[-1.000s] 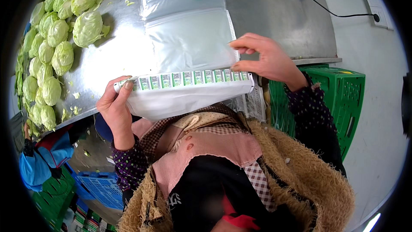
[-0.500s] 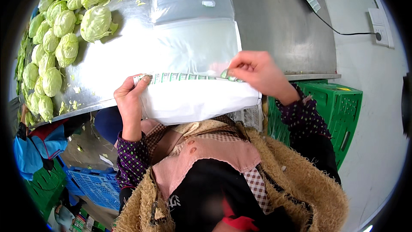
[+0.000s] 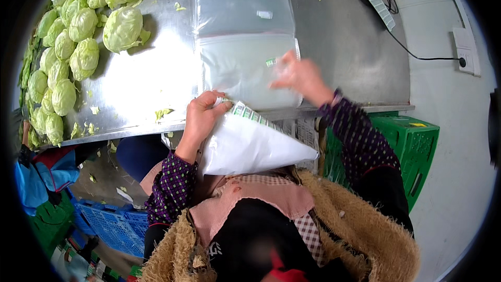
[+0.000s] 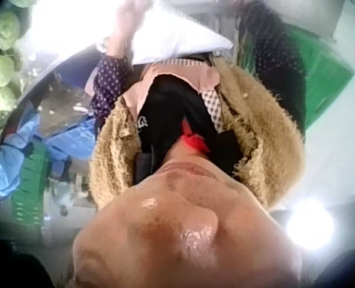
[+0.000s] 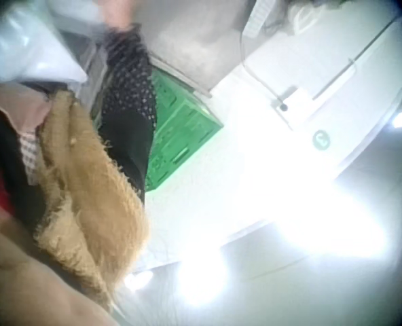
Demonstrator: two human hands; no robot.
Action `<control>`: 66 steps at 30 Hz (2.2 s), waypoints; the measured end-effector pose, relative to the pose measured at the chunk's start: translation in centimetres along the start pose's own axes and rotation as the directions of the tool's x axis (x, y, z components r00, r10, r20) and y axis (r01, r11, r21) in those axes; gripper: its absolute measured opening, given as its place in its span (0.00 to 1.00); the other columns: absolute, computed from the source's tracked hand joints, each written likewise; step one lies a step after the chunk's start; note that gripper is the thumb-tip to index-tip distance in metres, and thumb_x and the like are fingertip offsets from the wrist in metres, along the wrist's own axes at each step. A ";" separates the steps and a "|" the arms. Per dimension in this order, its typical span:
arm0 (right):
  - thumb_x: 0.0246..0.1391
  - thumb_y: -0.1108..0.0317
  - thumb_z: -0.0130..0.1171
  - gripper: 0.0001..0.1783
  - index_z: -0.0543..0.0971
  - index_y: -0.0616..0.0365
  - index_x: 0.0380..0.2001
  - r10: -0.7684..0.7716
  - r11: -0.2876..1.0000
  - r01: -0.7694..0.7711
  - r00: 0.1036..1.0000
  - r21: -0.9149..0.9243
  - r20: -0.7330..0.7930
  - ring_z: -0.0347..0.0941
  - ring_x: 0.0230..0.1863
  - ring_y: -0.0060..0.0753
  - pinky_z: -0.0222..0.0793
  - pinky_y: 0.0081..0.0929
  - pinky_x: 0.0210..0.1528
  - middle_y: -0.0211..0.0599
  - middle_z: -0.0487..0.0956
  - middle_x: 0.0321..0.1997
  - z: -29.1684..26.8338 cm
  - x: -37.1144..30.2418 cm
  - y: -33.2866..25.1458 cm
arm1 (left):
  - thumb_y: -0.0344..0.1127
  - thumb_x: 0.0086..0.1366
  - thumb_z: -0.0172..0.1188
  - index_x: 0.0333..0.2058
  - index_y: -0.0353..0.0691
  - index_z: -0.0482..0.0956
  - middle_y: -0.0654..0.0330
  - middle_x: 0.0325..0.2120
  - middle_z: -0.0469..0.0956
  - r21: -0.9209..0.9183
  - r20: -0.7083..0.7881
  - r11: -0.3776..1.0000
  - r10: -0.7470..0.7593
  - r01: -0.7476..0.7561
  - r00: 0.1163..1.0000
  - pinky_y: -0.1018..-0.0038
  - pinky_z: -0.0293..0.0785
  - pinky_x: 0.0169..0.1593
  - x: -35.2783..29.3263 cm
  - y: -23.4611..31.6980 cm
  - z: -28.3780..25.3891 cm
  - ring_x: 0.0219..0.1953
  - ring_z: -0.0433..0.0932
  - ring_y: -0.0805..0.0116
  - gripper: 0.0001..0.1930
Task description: The person applies adhesive labels to clear plastic bags containing cabbages. They peel individual labels from a sheet, place each label on a bag, and set the labeled bags into a green crate. The person also moves crates and handles loose cabbage leaves on the table.
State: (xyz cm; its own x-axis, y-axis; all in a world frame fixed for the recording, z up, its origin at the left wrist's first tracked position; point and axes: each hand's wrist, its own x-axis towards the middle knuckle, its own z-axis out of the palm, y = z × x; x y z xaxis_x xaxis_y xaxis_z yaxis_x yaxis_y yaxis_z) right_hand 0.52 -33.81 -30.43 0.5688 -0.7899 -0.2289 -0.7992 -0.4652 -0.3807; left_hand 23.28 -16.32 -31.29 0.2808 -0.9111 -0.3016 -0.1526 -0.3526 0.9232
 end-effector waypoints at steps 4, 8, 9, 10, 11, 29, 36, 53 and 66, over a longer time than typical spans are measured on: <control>0.51 0.53 0.64 0.17 0.77 0.57 0.29 -0.183 0.948 0.174 0.983 0.267 0.007 0.75 0.22 0.31 0.66 0.32 0.25 0.38 0.78 0.21 2.2 -1.2 -1.7 | 0.28 0.53 0.68 0.27 0.32 0.81 0.58 0.31 0.81 0.034 0.083 0.999 0.008 -0.011 0.997 0.75 0.72 0.44 -2.1 4.0 -0.6 0.38 0.77 0.72 0.06; 0.53 0.62 0.61 0.12 0.80 0.62 0.27 -0.064 0.819 -0.056 0.980 0.571 0.187 0.76 0.25 0.28 0.70 0.29 0.31 0.41 0.79 0.21 0.8 -0.6 -1.8 | 0.29 0.52 0.68 0.24 0.30 0.78 0.53 0.32 0.80 0.016 0.210 0.978 0.202 -0.209 0.957 0.71 0.72 0.48 -1.5 5.0 -0.6 0.41 0.79 0.64 0.09; 0.54 0.63 0.60 0.11 0.80 0.62 0.28 -0.113 0.847 0.006 0.979 0.531 0.169 0.76 0.28 0.28 0.70 0.28 0.32 0.41 0.79 0.23 -0.7 0.0 -1.7 | 0.29 0.52 0.68 0.23 0.29 0.77 0.52 0.32 0.80 0.021 0.179 0.980 0.191 -0.198 0.965 0.70 0.72 0.49 -0.6 3.9 -0.4 0.42 0.79 0.63 0.10; 0.54 0.65 0.60 0.10 0.80 0.62 0.28 -0.161 0.870 0.067 0.975 0.489 0.152 0.76 0.30 0.27 0.70 0.28 0.33 0.41 0.80 0.25 -2.0 1.2 -1.3 | 0.29 0.52 0.68 0.22 0.29 0.76 0.51 0.32 0.80 0.026 0.150 0.982 0.180 -0.186 0.972 0.69 0.72 0.50 0.2 2.8 -0.3 0.43 0.79 0.62 0.10; 0.54 0.66 0.59 0.09 0.80 0.62 0.31 0.068 0.746 0.088 0.976 0.660 -0.207 0.76 0.33 0.27 0.72 0.28 0.36 0.39 0.81 0.30 -2.5 3.7 -0.1 | 0.29 0.52 0.68 0.21 0.29 0.76 0.51 0.32 0.79 0.066 0.121 0.978 0.190 -0.199 0.974 0.68 0.71 0.52 0.4 1.7 0.0 0.43 0.79 0.61 0.11; 0.46 0.53 0.67 0.17 0.77 0.52 0.33 -0.142 0.983 0.144 0.990 0.112 -0.029 0.75 0.32 0.35 0.69 0.30 0.33 0.35 0.75 0.33 2.1 -1.7 -3.4 | 0.29 0.50 0.69 0.20 0.29 0.74 0.53 0.32 0.81 -0.046 0.054 0.996 0.079 -0.076 0.995 0.69 0.72 0.51 0.0 -0.1 -0.3 0.42 0.79 0.62 0.12; 0.54 0.65 0.60 0.09 0.80 0.61 0.30 -0.168 0.943 0.100 0.967 0.319 0.192 0.71 0.26 0.32 0.65 0.29 0.31 0.36 0.77 0.29 -0.6 1.2 -1.7 | 0.29 0.50 0.69 0.21 0.28 0.76 0.50 0.31 0.80 0.043 0.070 0.978 0.202 -0.205 0.977 0.68 0.72 0.52 0.2 2.1 -0.4 0.41 0.80 0.61 0.11; 0.33 0.47 0.74 0.29 0.76 0.48 0.38 -0.085 0.995 0.082 0.996 -0.063 -0.042 0.74 0.39 0.42 0.71 0.36 0.37 0.36 0.71 0.38 -1.2 0.5 -2.3 | 0.26 0.52 0.67 0.27 0.30 0.81 0.55 0.35 0.81 0.098 0.039 0.982 0.156 -0.159 0.987 0.68 0.67 0.57 1.0 -1.0 0.0 0.46 0.77 0.63 0.06; 0.56 0.64 0.57 0.10 0.77 0.57 0.39 -0.091 0.853 0.241 0.942 0.463 -0.323 0.76 0.36 0.32 0.73 0.27 0.41 0.35 0.79 0.35 -7.0 7.6 4.0 | 0.27 0.53 0.67 0.21 0.29 0.76 0.59 0.30 0.80 -0.202 0.047 0.978 -0.047 0.056 0.998 0.76 0.71 0.45 0.2 -0.8 0.2 0.40 0.77 0.72 0.09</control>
State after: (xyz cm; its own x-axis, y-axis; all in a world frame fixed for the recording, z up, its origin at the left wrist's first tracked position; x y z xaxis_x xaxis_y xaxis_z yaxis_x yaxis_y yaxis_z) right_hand 0.27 -44.43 -27.42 0.5456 -0.8310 0.1085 -0.4548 -0.4023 -0.7946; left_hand 23.31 -16.29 -32.09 0.2433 -0.9024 -0.3557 0.0578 -0.3525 0.9340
